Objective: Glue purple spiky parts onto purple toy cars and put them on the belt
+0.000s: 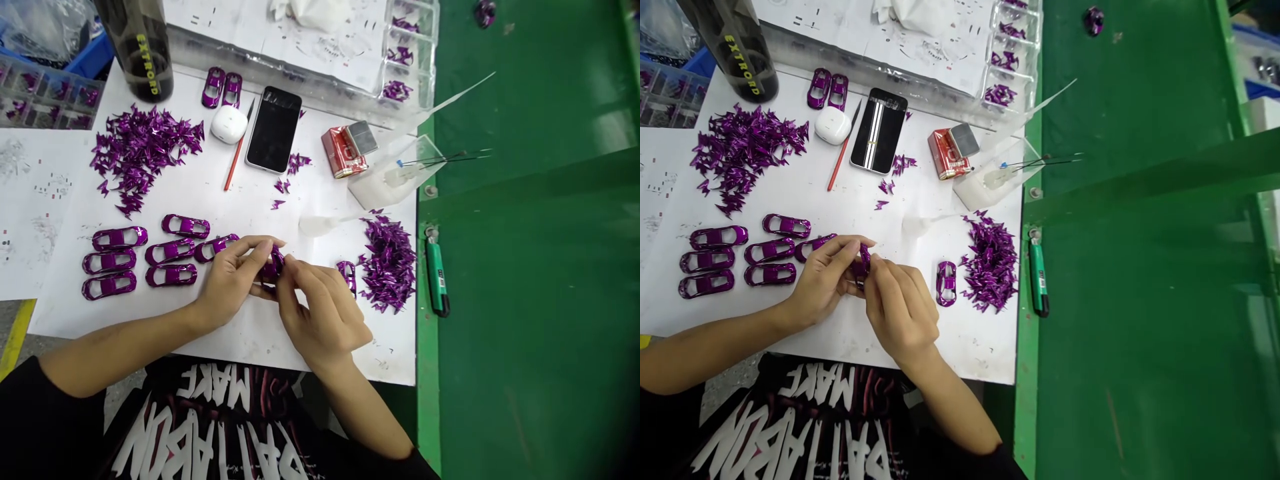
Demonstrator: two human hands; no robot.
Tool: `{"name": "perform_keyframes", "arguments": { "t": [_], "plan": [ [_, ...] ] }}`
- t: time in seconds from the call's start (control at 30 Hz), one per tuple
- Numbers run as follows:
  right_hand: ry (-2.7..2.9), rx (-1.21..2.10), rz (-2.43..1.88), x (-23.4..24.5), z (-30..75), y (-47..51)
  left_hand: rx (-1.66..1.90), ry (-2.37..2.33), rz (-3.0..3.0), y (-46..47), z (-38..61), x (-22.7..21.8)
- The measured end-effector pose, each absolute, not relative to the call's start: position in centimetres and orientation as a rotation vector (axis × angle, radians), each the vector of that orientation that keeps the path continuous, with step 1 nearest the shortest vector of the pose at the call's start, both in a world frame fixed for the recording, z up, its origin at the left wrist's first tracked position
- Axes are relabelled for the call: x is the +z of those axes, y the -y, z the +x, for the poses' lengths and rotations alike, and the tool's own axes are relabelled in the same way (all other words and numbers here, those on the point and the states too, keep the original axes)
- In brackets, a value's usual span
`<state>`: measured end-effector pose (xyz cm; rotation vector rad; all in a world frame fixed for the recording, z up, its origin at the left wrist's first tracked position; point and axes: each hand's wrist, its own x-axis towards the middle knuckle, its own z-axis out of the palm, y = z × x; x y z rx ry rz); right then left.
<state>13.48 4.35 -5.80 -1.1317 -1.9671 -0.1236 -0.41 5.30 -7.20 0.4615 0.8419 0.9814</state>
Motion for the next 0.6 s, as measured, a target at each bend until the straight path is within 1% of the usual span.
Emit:
{"name": "perform_keyframes", "arguments": {
  "t": [0.3, 0.43, 0.5, 0.6],
  "plan": [
    [1.995, -0.162, -1.135, -5.7, 13.3, -4.1, 0.988, -0.850, 0.431, -5.2, -0.4, -7.1],
    [1.980, 0.072, -1.275, -5.0, 13.0, -3.1, 1.007, -0.870, 0.380, -5.2, -0.4, -7.2],
    [1.978, 0.123, -1.359, -4.8, 12.5, -2.5, 1.021, -0.878, 0.392, -5.2, -0.3, -7.3],
    [1.933, 0.015, -1.424, -4.9, 11.4, -1.9, 1.067, -0.895, 0.444, -5.4, -0.2, -7.5]
  ]
}}
